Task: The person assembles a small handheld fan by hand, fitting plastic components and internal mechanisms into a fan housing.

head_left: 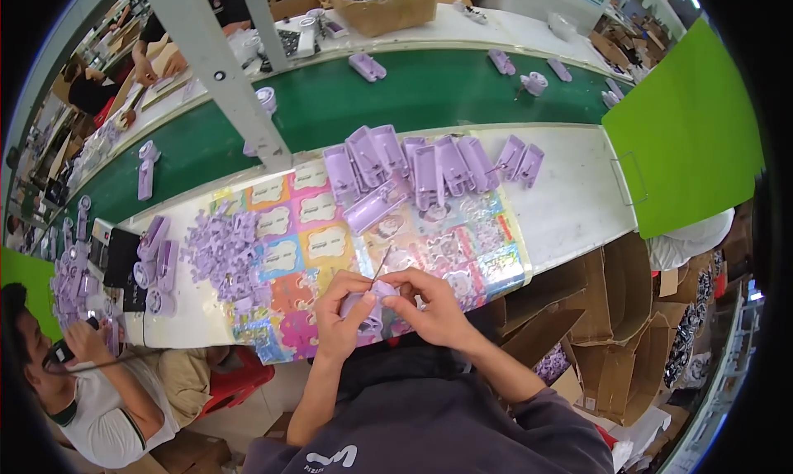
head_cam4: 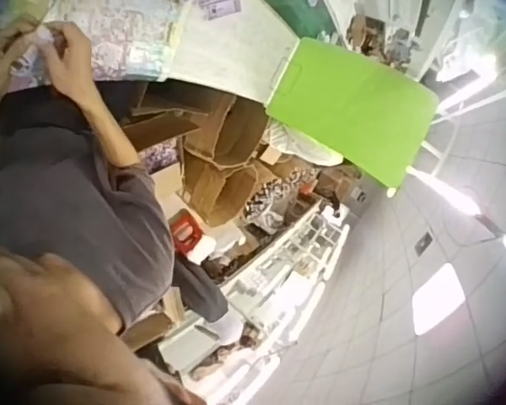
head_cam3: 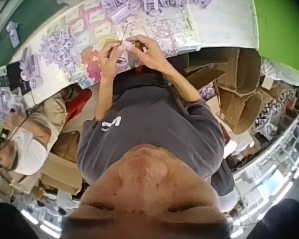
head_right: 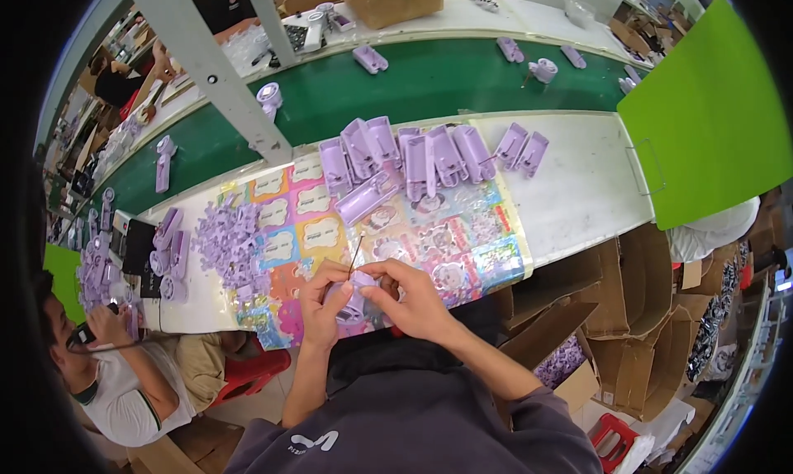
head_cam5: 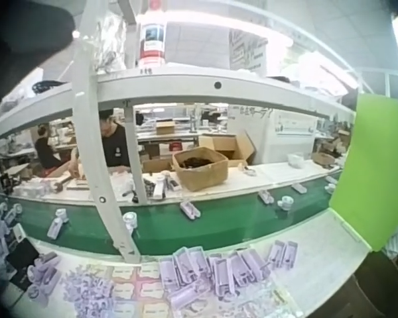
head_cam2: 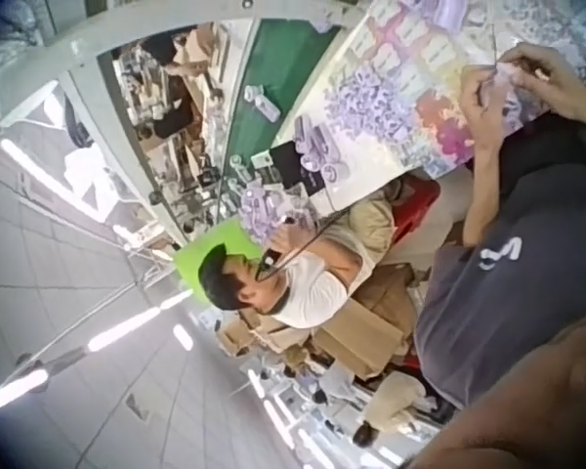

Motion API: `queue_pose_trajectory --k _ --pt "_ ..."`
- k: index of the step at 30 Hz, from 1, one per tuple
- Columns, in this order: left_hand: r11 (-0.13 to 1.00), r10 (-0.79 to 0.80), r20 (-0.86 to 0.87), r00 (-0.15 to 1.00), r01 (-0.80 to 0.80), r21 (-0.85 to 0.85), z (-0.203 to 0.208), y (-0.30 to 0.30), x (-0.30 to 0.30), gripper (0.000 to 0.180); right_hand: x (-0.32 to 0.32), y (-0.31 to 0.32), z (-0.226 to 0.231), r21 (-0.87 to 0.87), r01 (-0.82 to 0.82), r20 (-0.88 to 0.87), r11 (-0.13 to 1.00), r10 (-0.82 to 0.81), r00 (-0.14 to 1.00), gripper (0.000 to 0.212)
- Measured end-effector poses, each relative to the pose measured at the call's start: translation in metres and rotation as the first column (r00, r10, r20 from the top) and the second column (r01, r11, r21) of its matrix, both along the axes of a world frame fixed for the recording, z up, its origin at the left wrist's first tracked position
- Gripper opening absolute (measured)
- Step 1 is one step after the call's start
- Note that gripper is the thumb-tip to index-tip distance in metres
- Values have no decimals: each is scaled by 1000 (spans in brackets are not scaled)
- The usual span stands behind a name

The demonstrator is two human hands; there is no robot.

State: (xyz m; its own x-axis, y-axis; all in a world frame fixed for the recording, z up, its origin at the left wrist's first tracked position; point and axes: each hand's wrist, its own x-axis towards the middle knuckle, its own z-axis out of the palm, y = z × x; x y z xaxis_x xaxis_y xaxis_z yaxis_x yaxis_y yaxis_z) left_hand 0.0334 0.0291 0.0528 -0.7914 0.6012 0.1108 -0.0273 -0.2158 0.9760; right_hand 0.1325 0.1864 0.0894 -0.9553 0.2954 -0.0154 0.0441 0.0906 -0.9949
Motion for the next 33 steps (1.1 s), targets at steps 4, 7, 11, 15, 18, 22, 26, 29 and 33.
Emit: queue_pose_trajectory --k 4,7,11,15,18,22,26,29,33 --pt "999 28 -69 997 -30 -34 9 26 -3 16 -1 1 -23 154 144 -180 977 -116 977 33" --pt "995 -92 -324 942 71 -76 34 55 -13 18 6 16 -44 -242 319 -117 916 -354 928 30" --pt "981 -103 -545 832 -6 -194 48 99 -87 21 9 72 -38 -259 344 -19 903 -361 932 18" --pt "922 -117 -863 492 -268 -278 55 173 -209 34 6 108 -68 44 363 -18 931 -362 932 15" --pt "780 -372 -881 293 -415 -468 45 221 -271 48 6 107 -73 254 478 -140 841 -457 878 20" --pt "654 -509 -847 152 -572 -495 11 259 -342 78 7 110 -74 348 463 -147 815 -440 886 24" --pt "621 -508 -858 73 -660 -423 -6 285 -387 85 7 110 -69 359 459 -194 813 -416 888 23" --pt "577 -572 -820 28 -696 -427 -18 302 -401 83 8 114 -72 412 457 -241 788 -390 889 23" --pt "383 -750 -640 168 -678 -627 -8 309 -394 70 6 114 -77 415 474 -264 776 -395 880 22"
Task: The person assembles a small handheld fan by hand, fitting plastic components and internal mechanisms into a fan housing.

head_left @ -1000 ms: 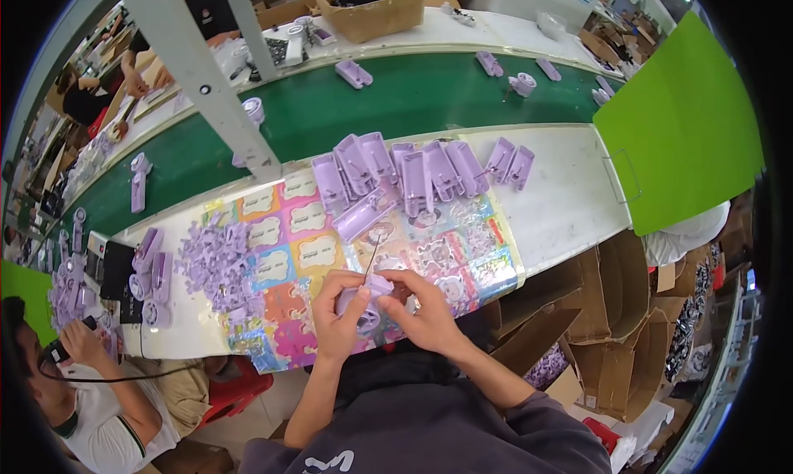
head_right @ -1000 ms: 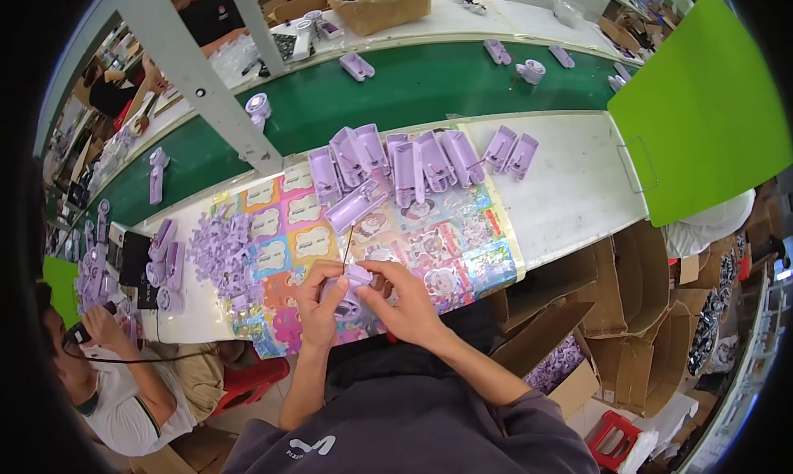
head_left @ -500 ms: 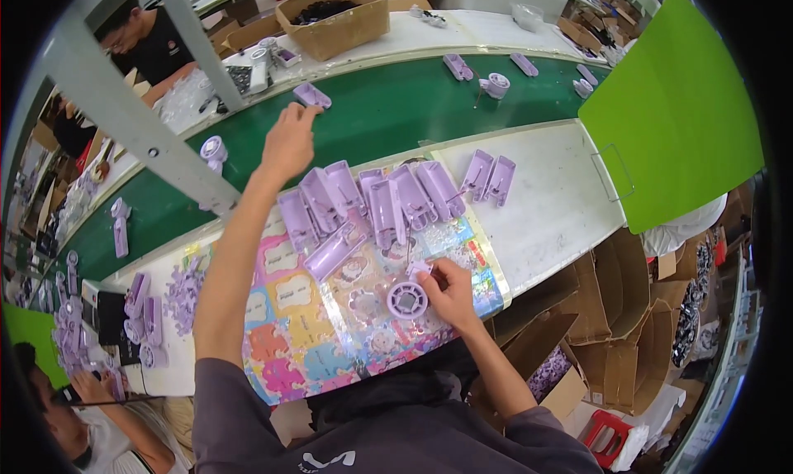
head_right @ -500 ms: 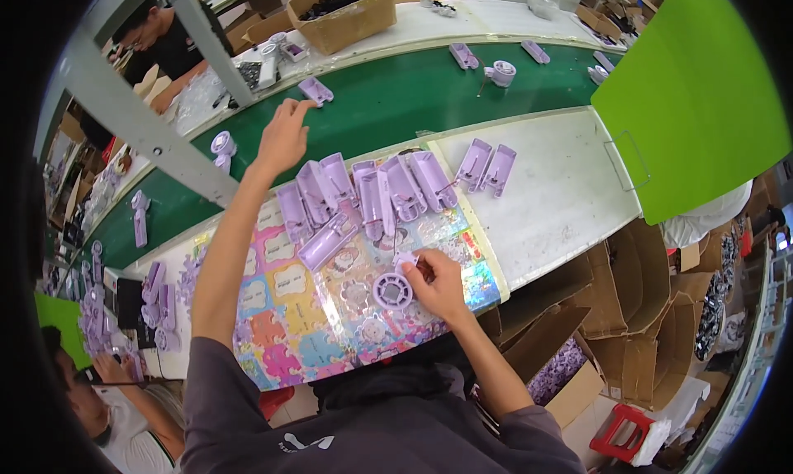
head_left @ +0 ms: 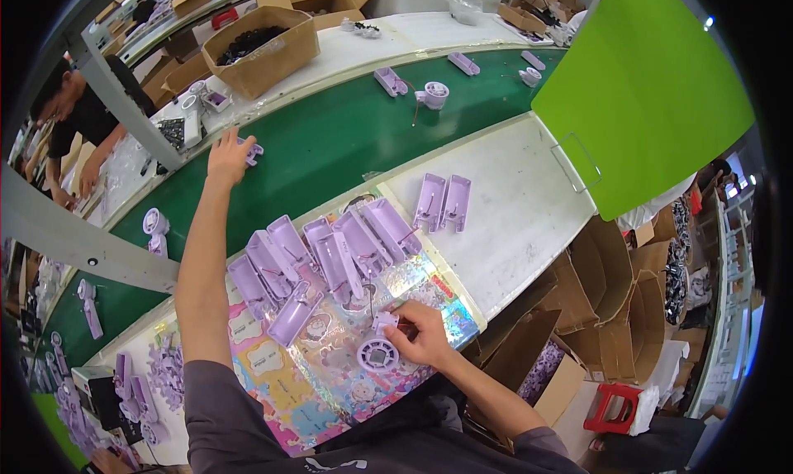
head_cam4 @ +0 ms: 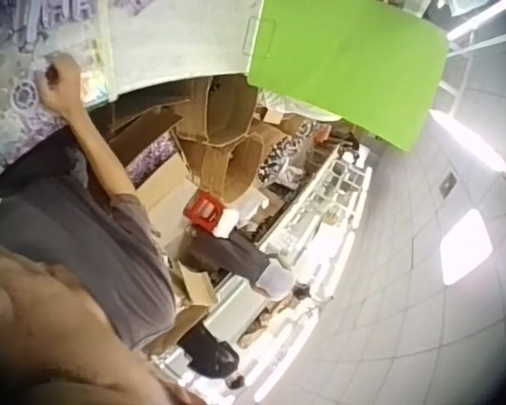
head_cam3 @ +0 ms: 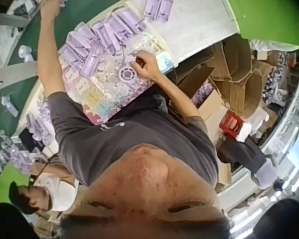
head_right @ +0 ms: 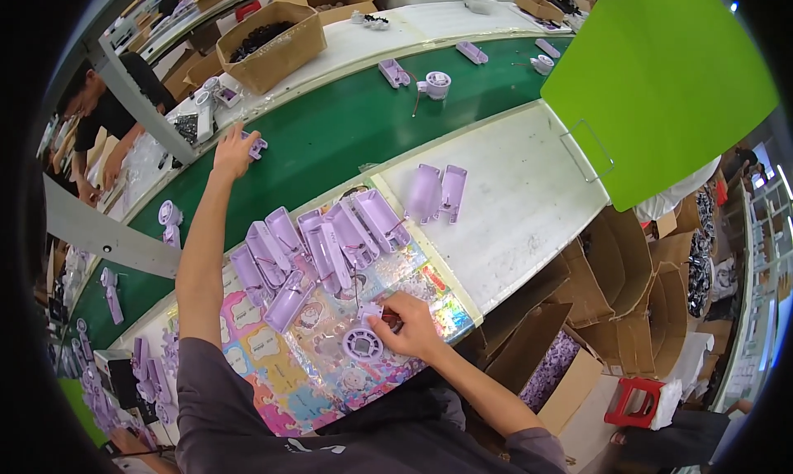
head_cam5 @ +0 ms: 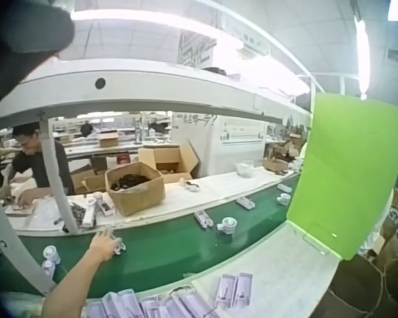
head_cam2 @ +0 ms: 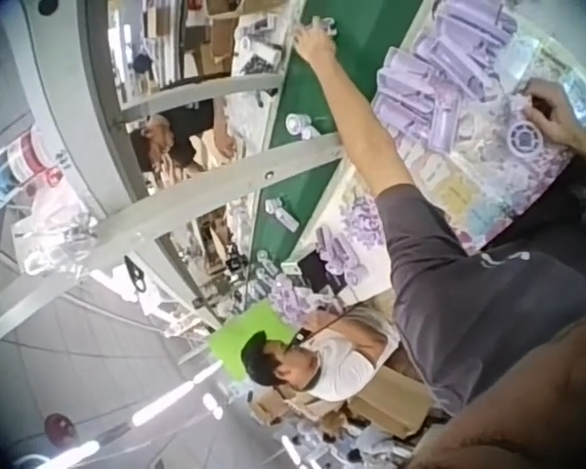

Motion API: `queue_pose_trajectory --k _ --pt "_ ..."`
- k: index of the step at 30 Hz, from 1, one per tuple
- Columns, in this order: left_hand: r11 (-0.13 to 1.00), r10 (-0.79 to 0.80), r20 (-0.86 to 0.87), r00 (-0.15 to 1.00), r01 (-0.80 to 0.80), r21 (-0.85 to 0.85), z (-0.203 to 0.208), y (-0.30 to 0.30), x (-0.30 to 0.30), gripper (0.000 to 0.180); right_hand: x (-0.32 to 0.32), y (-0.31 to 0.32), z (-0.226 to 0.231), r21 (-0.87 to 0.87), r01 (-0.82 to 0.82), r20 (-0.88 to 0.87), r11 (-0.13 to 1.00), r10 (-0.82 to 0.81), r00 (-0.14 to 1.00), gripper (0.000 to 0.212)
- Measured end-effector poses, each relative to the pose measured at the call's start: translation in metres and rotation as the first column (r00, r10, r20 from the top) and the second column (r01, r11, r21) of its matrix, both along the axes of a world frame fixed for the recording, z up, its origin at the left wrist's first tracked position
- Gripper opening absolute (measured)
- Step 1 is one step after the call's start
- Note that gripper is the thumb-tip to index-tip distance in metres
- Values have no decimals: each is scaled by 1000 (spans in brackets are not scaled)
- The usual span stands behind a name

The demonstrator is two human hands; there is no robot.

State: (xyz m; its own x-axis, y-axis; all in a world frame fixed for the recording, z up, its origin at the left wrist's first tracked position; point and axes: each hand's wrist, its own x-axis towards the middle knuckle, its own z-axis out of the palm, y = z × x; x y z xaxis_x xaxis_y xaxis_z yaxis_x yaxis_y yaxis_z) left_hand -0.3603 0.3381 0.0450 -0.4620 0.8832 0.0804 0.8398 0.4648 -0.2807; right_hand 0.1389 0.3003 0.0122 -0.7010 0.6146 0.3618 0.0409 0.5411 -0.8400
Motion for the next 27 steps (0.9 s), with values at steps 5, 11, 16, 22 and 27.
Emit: queue_pose_trajectory --k 5,11,16,22,27 --pt "940 -190 265 945 98 327 55 -26 60 51 -3 -5 5 -3 -9 19 1000 9 1000 22" --pt "854 -375 255 891 224 469 118 -119 189 51 -3 -5 9 -36 36 95 999 -32 995 21" --pt "909 -344 738 581 9 416 88 -228 270 64 -13 -9 13 57 150 32 987 -152 988 24" --pt "896 -224 833 507 -228 380 41 -295 316 62 -13 -53 61 551 104 80 828 -177 981 50" --pt "859 -70 879 471 -419 293 44 -317 324 61 2 -86 63 520 -102 215 848 -14 977 45"
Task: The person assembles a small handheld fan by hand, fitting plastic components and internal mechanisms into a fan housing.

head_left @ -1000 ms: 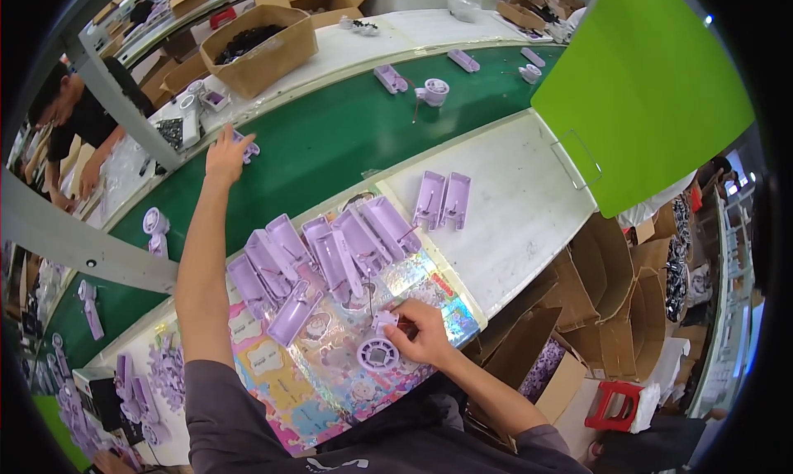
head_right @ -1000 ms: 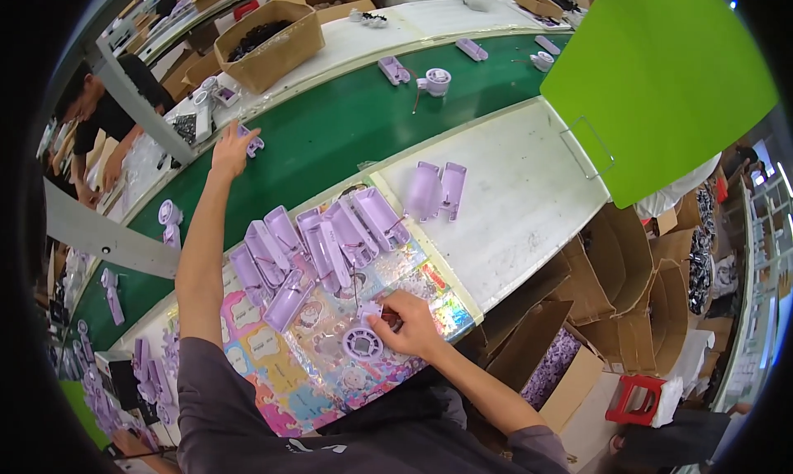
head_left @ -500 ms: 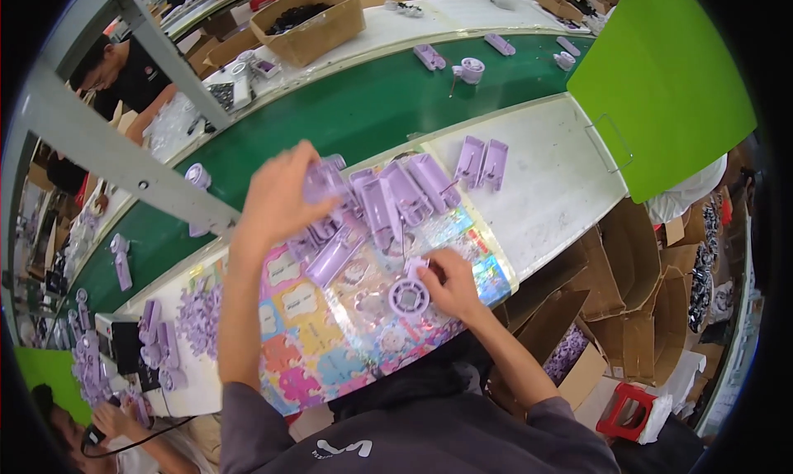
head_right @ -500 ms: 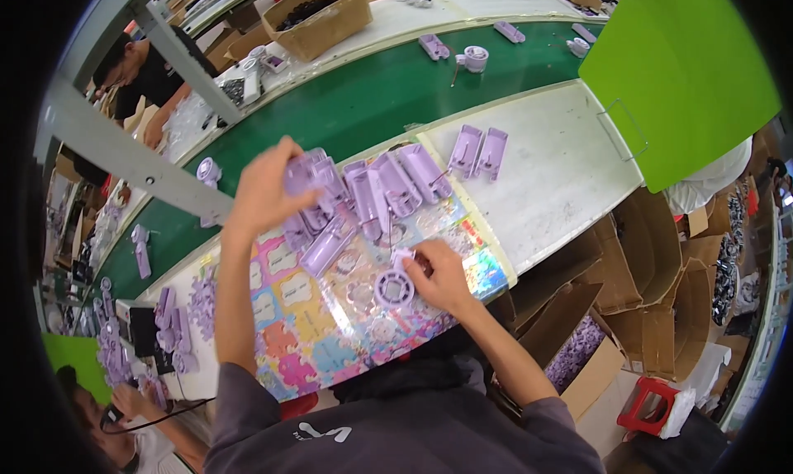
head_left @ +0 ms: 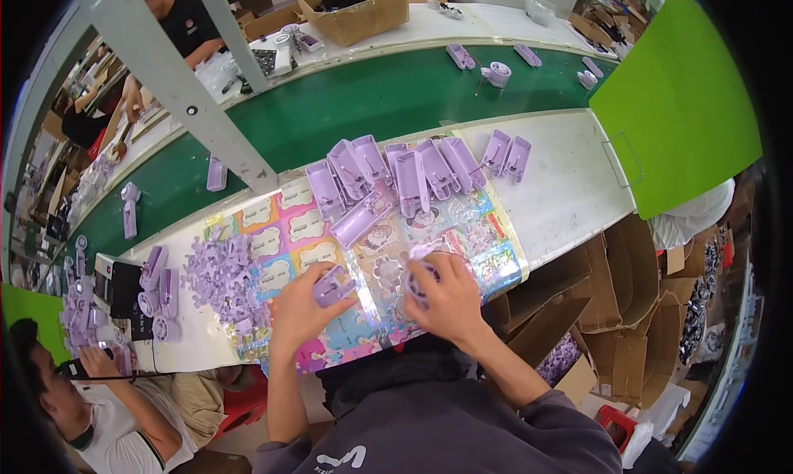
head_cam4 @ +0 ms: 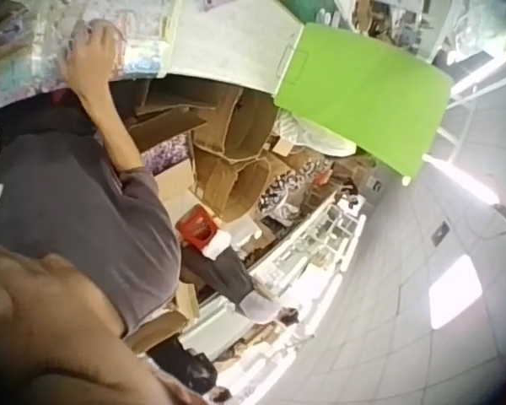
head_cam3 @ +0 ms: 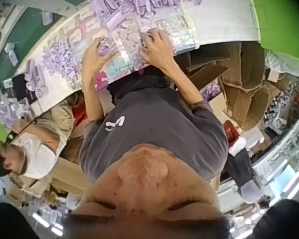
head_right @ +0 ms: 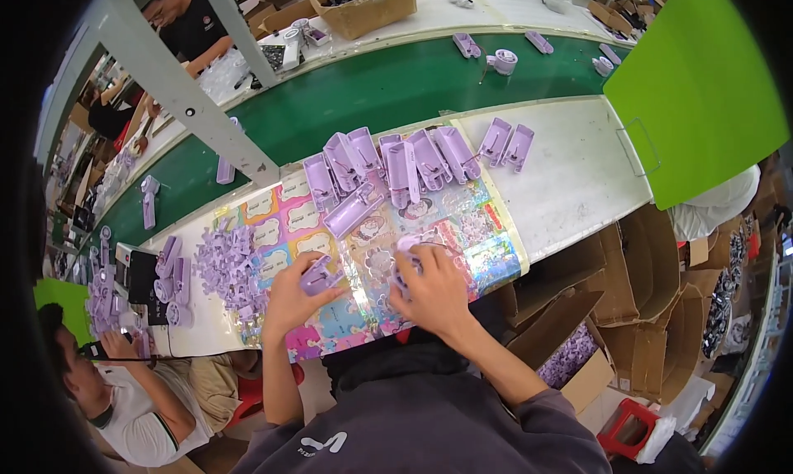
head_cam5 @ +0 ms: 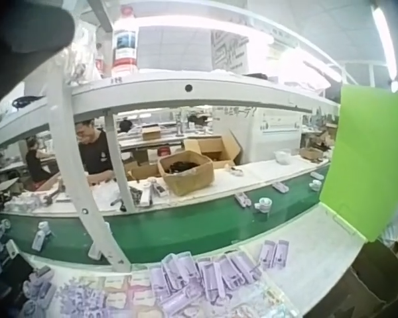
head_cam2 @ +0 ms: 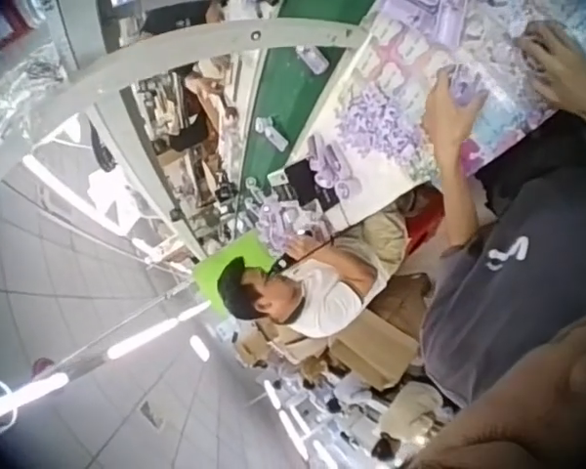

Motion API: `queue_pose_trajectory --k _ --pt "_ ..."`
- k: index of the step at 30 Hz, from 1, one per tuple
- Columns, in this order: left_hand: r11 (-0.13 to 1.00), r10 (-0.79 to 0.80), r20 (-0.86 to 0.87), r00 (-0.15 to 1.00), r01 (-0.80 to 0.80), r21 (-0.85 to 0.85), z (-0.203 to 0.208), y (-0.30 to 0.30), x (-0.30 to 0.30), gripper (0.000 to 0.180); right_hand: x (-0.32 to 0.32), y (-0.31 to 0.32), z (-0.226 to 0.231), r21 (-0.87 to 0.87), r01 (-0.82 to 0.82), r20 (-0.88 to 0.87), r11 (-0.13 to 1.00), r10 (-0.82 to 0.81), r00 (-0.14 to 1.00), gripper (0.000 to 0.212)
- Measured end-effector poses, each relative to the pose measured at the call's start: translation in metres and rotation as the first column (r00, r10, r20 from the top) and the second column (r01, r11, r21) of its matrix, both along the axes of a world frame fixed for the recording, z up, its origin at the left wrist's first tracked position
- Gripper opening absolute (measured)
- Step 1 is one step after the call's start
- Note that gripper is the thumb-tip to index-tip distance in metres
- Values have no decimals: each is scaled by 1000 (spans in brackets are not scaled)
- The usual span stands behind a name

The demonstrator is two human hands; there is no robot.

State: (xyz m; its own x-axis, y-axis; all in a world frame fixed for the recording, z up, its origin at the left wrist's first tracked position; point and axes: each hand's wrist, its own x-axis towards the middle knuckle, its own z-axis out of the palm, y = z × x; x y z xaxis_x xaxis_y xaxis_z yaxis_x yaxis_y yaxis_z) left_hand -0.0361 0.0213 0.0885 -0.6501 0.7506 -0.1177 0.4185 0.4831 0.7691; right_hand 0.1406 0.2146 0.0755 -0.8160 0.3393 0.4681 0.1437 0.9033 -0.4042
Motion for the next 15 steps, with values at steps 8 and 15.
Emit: queue_pose_trajectory --k 8,15 --pt "997 83 -140 987 -82 16 5 -6 -10 59 32 -1 -1 -12 -234 216 972 231 949 54" --pt "986 -158 -206 966 143 -88 11 14 -5 57 27 18 20 -331 -394 68 857 438 896 63"
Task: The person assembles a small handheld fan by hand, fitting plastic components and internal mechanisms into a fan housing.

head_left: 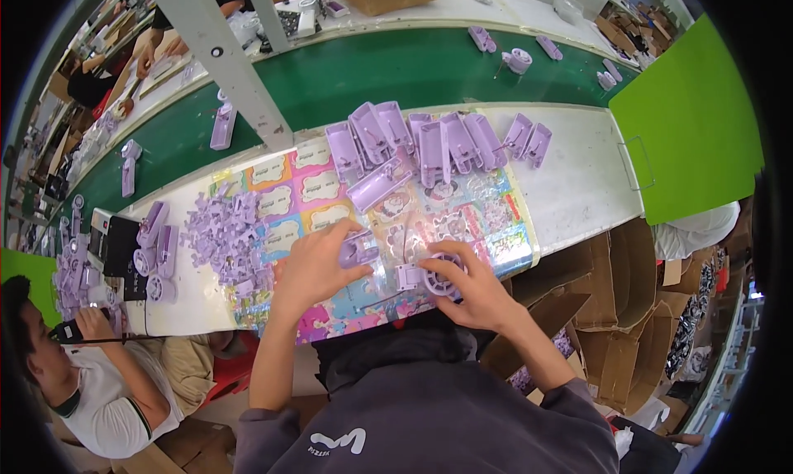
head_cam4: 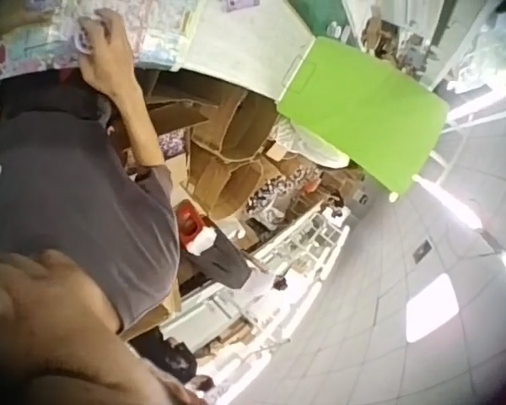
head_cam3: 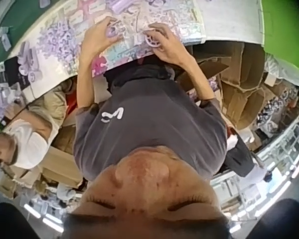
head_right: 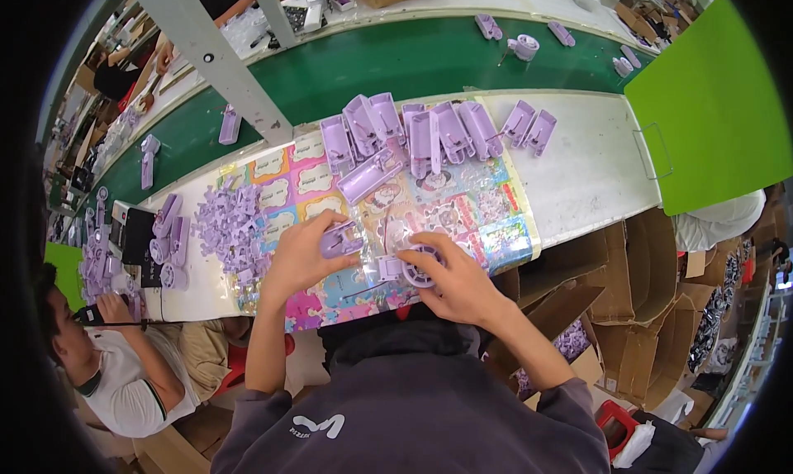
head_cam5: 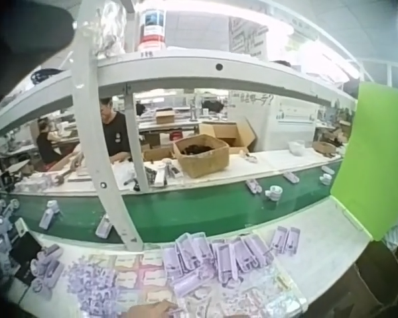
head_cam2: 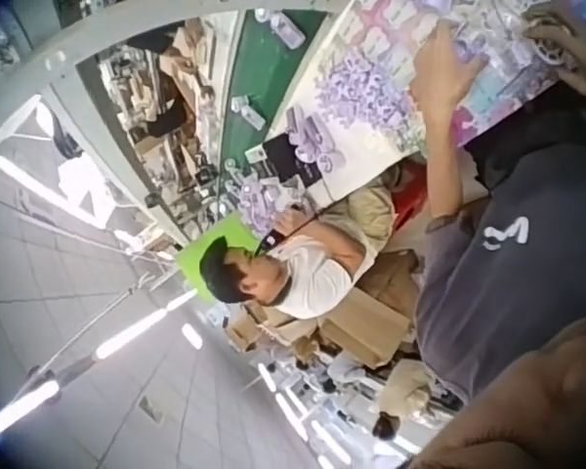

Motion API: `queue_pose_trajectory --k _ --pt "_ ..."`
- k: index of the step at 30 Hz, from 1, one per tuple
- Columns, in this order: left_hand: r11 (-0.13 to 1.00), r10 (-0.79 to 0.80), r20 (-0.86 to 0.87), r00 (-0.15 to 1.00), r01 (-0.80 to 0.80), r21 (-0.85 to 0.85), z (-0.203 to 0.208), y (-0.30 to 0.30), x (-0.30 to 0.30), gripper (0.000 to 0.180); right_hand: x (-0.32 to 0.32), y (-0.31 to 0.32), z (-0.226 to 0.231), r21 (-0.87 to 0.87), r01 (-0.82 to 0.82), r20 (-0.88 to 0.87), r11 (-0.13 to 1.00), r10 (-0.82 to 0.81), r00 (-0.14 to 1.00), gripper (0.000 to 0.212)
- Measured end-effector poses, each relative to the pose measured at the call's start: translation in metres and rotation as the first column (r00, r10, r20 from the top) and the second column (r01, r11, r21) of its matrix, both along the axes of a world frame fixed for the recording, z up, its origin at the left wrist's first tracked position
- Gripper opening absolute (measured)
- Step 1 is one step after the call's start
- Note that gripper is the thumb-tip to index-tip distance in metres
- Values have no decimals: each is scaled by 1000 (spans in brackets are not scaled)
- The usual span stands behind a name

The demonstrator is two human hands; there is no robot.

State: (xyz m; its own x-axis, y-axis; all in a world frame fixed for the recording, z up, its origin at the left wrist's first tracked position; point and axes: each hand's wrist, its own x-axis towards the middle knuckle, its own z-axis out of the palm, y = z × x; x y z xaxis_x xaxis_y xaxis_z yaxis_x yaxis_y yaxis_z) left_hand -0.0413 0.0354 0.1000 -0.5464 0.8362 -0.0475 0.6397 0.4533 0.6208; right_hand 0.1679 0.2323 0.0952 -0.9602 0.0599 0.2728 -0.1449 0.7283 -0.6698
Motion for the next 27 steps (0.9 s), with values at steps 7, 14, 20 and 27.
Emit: queue_pose_trajectory --k 7,14,20,27 --pt "989 -129 87 988 135 -63 20 10 15 54 -22 -1 22 187 -50 -52 981 61 997 73" --pt "983 -150 74 986 141 116 14 6 19 56 -26 -4 27 274 -59 -69 960 80 994 75" --pt "957 -160 211 964 99 272 5 6 17 51 -30 0 33 340 -58 -110 939 101 989 77" --pt "952 -66 330 942 -39 303 -3 12 21 43 -34 2 34 380 -31 -159 924 98 982 73"
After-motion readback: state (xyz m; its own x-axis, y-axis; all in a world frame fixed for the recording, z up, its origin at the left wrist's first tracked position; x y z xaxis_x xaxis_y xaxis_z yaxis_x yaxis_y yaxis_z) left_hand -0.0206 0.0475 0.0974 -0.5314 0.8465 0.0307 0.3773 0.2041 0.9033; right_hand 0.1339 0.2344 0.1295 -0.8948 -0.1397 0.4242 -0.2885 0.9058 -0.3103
